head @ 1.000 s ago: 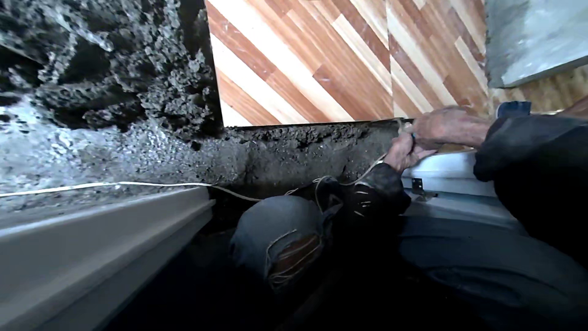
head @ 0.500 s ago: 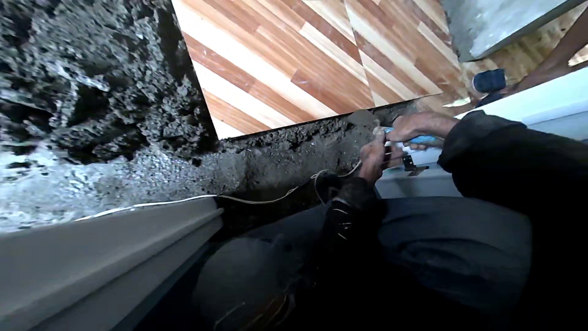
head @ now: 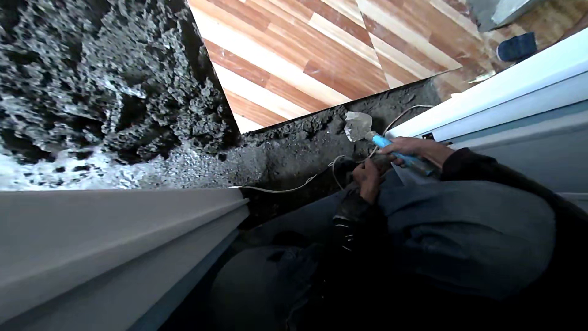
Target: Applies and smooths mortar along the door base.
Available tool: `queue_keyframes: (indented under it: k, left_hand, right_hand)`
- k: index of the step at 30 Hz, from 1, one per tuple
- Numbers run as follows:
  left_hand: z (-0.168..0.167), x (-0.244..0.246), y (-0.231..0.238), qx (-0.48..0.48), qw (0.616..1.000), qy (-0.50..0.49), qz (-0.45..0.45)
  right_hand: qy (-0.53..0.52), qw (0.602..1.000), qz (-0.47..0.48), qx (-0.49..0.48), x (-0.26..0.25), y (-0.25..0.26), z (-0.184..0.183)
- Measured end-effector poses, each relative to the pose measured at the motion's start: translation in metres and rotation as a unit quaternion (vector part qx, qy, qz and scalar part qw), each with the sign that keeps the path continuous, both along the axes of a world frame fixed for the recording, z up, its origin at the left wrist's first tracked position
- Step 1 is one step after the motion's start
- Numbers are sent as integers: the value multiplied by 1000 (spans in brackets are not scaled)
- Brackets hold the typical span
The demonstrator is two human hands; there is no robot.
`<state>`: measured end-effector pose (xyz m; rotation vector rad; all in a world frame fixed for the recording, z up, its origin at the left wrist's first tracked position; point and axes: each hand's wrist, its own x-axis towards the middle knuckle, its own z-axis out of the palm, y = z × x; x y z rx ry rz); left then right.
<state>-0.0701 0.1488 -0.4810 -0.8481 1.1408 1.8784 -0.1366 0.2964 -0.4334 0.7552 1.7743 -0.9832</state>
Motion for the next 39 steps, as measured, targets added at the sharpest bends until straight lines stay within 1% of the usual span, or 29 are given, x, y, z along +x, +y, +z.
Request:
queue_keyframes:
  k: [3, 5, 7, 10, 12, 14, 15, 18, 20, 23, 27, 30, 32, 35, 37, 39]
  left_hand:
    - [-5, 11, -4, -21, 1000, 10, -4]
    - [-11, 18, -15, -46, 995, 65, -54]
    - [-24, 23, -24, -104, 983, 110, -104]
    - [-39, 17, -31, -180, 963, 126, -156]
    - [-53, 24, -37, -200, 952, 124, -193]
    - [-57, 24, -37, -215, 945, 121, -214]
    - [-57, 25, -36, -221, 940, 123, -228]
    - [-61, 24, -32, -225, 929, 147, -253]
    - [-67, 24, -31, -228, 927, 154, -255]
    - [-69, 23, -30, -225, 929, 155, -251]
    - [-70, 23, -33, -227, 926, 151, -260]
    - [-69, 19, -33, -222, 927, 152, -262]
    - [-67, 19, -35, -233, 919, 157, -276]
    - [-66, 25, -34, -275, 889, 209, -302]
    - [-64, 31, -30, -302, 853, 264, -335]
    - [-62, 40, -25, -318, 816, 321, -361]
  right_hand:
    - [11, 999, -27, 28, 9, -1, -24]
    - [41, 997, -57, 42, 14, -4, -38]
    - [71, 997, -24, 27, 21, 0, -50]
    - [93, 995, 36, 20, 21, 8, -58]
    - [85, 992, 86, 35, 26, 3, -56]
    - [101, 981, 151, 63, 21, 0, -53]
    - [110, 977, 169, 74, 22, -1, -55]
    - [128, 970, 184, 98, 23, 6, -70]
    - [107, 976, 178, 70, 17, 5, -68]
    - [85, 983, 157, 35, 16, -6, -36]
    - [86, 984, 157, 13, 18, 3, -57]
    - [73, 989, 120, -49, 20, 12, -74]
    - [60, 990, 109, -67, 19, 16, -87]
    - [80, 985, 144, -56, 9, 4, -95]
    - [96, 979, 177, -41, 0, -3, -96]
    - [92, 977, 189, -29, -1, -10, -83]
